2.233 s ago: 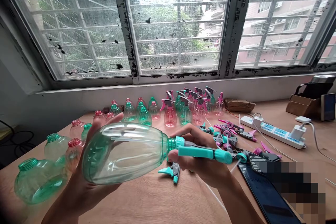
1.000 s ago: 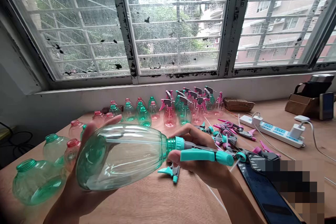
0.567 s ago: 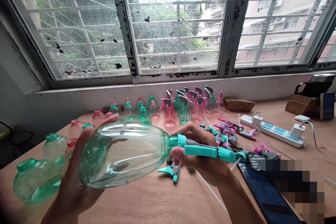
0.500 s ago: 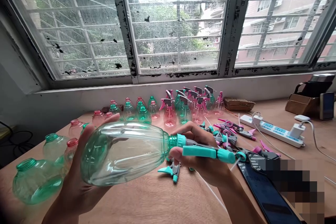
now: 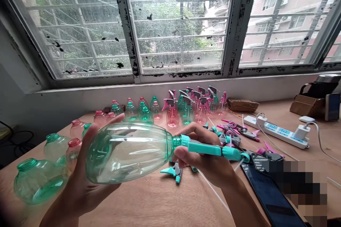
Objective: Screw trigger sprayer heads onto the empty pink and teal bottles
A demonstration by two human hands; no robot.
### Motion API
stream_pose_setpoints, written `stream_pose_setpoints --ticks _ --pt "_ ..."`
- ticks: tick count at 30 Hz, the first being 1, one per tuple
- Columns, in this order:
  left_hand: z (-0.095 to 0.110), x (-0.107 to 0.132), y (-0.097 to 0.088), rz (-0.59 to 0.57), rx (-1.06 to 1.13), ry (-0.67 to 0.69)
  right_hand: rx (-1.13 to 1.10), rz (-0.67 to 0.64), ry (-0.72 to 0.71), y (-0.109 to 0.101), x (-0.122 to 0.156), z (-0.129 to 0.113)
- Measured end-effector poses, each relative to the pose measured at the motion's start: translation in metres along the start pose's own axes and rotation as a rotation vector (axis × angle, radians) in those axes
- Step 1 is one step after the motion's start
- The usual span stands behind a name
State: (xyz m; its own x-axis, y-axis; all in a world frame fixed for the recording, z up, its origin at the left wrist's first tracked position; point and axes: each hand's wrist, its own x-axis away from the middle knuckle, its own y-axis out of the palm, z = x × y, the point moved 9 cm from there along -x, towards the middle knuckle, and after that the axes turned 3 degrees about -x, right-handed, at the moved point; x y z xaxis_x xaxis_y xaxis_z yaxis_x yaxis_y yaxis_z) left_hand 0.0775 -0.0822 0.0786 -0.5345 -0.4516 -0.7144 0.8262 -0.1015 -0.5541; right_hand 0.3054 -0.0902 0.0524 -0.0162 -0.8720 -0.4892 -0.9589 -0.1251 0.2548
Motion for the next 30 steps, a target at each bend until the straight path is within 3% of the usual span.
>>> stream_pose_setpoints --ticks 6,14,21,30 --pt "-0.013 0.000 0.001 -0.021 -0.001 -0.148 0.060 -0.011 -0.002 0.001 0.003 0.001" --pt "0.000 0.001 -0.008 0.047 -0.018 0.031 0.054 -0.002 0.033 -0.001 0.002 0.003" --pt "-0.007 0.000 -0.004 -0.008 -0.020 -0.068 0.063 0.009 0.000 -0.001 0.002 0.001" --pt "-0.004 0.001 -0.006 -0.002 -0.003 -0.019 0.044 -0.015 0.008 -0.001 0.003 0.001"
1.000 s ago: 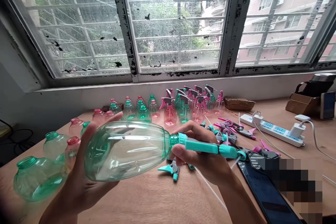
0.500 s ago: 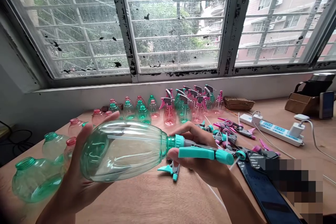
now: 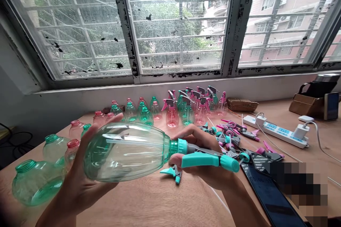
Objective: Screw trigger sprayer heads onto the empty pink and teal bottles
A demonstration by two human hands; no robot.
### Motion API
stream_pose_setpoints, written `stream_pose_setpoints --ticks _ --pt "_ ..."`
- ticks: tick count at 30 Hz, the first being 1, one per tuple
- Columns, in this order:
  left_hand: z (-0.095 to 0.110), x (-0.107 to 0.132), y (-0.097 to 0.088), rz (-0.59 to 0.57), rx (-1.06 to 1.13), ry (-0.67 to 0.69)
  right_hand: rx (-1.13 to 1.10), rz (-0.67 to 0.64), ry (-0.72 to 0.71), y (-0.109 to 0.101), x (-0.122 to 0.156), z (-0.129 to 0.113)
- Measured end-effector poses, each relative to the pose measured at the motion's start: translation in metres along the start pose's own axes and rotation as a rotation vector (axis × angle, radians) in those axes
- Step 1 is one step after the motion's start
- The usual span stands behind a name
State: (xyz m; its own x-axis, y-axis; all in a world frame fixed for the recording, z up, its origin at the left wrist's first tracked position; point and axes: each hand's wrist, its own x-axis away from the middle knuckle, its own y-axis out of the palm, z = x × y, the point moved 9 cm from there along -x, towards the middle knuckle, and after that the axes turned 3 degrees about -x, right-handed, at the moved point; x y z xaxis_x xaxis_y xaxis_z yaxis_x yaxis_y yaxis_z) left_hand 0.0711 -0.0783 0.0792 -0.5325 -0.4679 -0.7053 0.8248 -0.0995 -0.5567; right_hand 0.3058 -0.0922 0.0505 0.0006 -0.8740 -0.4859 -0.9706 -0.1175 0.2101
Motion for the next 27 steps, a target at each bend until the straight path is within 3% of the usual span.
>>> stream_pose_setpoints --ticks 9,17,23,27 --pt "-0.0041 -0.0030 0.0000 0.013 0.026 -0.079 0.126 -0.035 -0.058 0.0029 0.0009 -0.0033" --pt "-0.0013 -0.0003 -0.0007 0.030 0.038 0.047 -0.008 -0.059 0.002 0.0038 -0.0009 -0.0010" --pt "-0.0102 -0.0035 0.0023 0.013 0.024 -0.082 0.021 -0.051 0.035 0.0081 -0.0010 -0.0011" --pt "-0.0095 -0.0048 0.0019 0.017 0.022 -0.075 0.001 -0.030 0.073 0.0052 -0.0038 0.0052"
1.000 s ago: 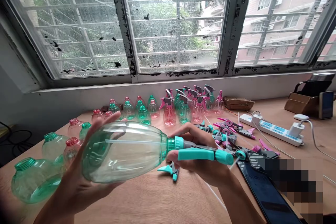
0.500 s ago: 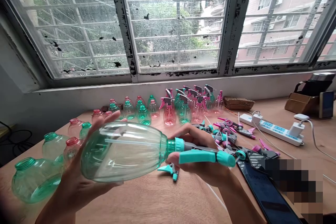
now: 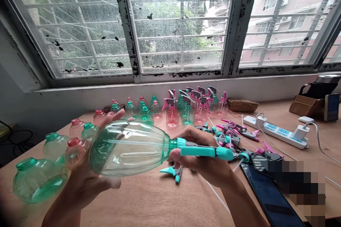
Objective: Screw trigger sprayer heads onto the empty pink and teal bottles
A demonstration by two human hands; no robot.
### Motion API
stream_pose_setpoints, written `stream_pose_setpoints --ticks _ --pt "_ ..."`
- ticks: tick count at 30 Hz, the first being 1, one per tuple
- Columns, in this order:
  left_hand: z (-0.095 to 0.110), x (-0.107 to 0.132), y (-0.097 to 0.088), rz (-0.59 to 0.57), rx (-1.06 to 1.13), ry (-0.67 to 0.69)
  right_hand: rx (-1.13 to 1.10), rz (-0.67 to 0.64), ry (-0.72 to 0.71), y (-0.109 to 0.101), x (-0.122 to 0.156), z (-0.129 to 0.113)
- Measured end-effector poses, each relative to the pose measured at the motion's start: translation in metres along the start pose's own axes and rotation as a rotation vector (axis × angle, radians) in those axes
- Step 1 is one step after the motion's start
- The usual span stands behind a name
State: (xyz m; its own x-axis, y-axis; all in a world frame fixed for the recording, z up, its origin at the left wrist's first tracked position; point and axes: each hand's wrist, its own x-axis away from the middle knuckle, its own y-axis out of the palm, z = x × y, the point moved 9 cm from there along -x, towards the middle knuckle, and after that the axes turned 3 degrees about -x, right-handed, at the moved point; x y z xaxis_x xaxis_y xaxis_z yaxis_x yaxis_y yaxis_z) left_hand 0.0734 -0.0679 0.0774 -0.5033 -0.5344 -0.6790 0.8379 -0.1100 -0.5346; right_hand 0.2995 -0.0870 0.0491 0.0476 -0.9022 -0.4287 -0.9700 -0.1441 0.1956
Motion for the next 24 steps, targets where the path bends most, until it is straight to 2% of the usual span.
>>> stream_pose_setpoints --ticks 6,10,14,19,21,24 --pt "0.009 0.002 0.001 0.027 -0.132 0.105 -0.032 -0.034 0.003 -0.001 -0.006 0.007" --pt "0.008 -0.001 0.002 0.055 -0.229 0.040 -0.039 0.001 0.011 0.000 -0.005 0.006" --pt "0.016 -0.005 0.002 0.071 -0.163 0.084 -0.076 0.017 0.003 0.000 -0.006 0.004" --pt "0.031 -0.005 -0.007 0.210 -0.273 0.219 -0.151 -0.004 0.059 -0.001 -0.007 0.011" --pt "0.028 -0.003 -0.007 0.231 -0.260 0.198 -0.176 -0.002 0.063 -0.002 -0.008 0.013" --pt "0.020 -0.003 -0.002 0.185 -0.126 0.159 -0.165 -0.007 0.024 -0.003 -0.009 0.011"
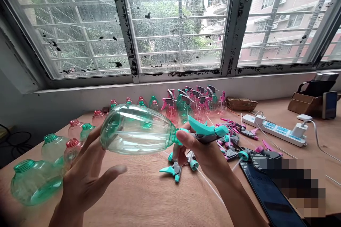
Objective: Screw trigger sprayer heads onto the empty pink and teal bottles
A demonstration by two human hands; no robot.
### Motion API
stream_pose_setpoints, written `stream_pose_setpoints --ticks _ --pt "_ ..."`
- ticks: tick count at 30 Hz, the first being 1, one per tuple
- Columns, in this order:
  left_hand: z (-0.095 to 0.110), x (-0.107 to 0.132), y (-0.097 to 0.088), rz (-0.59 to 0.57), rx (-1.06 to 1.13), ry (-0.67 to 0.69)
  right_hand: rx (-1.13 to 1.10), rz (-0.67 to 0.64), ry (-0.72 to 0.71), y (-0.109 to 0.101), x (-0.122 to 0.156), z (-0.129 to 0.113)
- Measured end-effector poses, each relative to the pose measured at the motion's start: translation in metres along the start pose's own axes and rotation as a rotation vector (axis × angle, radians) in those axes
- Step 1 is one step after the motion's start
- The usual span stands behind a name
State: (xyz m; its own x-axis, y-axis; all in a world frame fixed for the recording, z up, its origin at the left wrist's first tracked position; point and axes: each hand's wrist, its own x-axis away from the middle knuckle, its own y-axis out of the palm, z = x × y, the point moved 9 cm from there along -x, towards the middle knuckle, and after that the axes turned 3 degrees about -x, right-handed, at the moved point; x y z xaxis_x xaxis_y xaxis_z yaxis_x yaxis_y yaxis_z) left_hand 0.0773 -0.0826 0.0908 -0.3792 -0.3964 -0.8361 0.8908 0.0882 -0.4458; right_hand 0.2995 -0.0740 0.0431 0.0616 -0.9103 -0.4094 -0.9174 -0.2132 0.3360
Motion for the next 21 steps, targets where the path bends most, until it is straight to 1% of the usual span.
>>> stream_pose_setpoints --ticks 1,3,5,6,8,11,14,16,18,19,21 --pt "0.000 0.000 0.000 0.004 0.068 0.010 0.005 -0.008 -0.002 0.001 0.000 0.000" --pt "0.004 -0.002 -0.005 0.057 0.199 0.067 -0.005 -0.016 0.026 0.003 0.000 0.002" --pt "0.006 -0.005 -0.010 0.094 0.253 0.108 -0.039 0.001 0.068 0.002 0.001 0.006" --pt "0.008 -0.006 -0.011 0.086 0.236 0.127 -0.060 0.006 0.085 0.002 0.001 0.008" --pt "0.011 -0.008 -0.012 0.053 0.135 0.156 -0.096 0.001 0.106 0.002 0.001 0.010" --pt "0.014 -0.006 -0.015 0.062 -0.019 0.189 -0.100 -0.055 0.112 0.003 0.001 0.011" --pt "0.010 -0.005 -0.013 0.055 -0.019 0.135 -0.012 -0.091 0.040 0.005 0.002 0.004" --pt "0.005 -0.005 -0.010 0.046 0.003 0.082 0.079 -0.036 -0.055 0.002 0.004 -0.006" --pt "0.003 -0.005 -0.009 0.055 -0.028 0.046 0.169 0.047 -0.139 -0.002 0.007 -0.015" --pt "0.002 -0.006 -0.009 0.062 -0.054 0.034 0.201 0.081 -0.165 -0.003 0.008 -0.018" --pt "0.001 -0.007 -0.008 0.056 -0.105 0.032 0.223 0.086 -0.164 -0.003 0.008 -0.018"
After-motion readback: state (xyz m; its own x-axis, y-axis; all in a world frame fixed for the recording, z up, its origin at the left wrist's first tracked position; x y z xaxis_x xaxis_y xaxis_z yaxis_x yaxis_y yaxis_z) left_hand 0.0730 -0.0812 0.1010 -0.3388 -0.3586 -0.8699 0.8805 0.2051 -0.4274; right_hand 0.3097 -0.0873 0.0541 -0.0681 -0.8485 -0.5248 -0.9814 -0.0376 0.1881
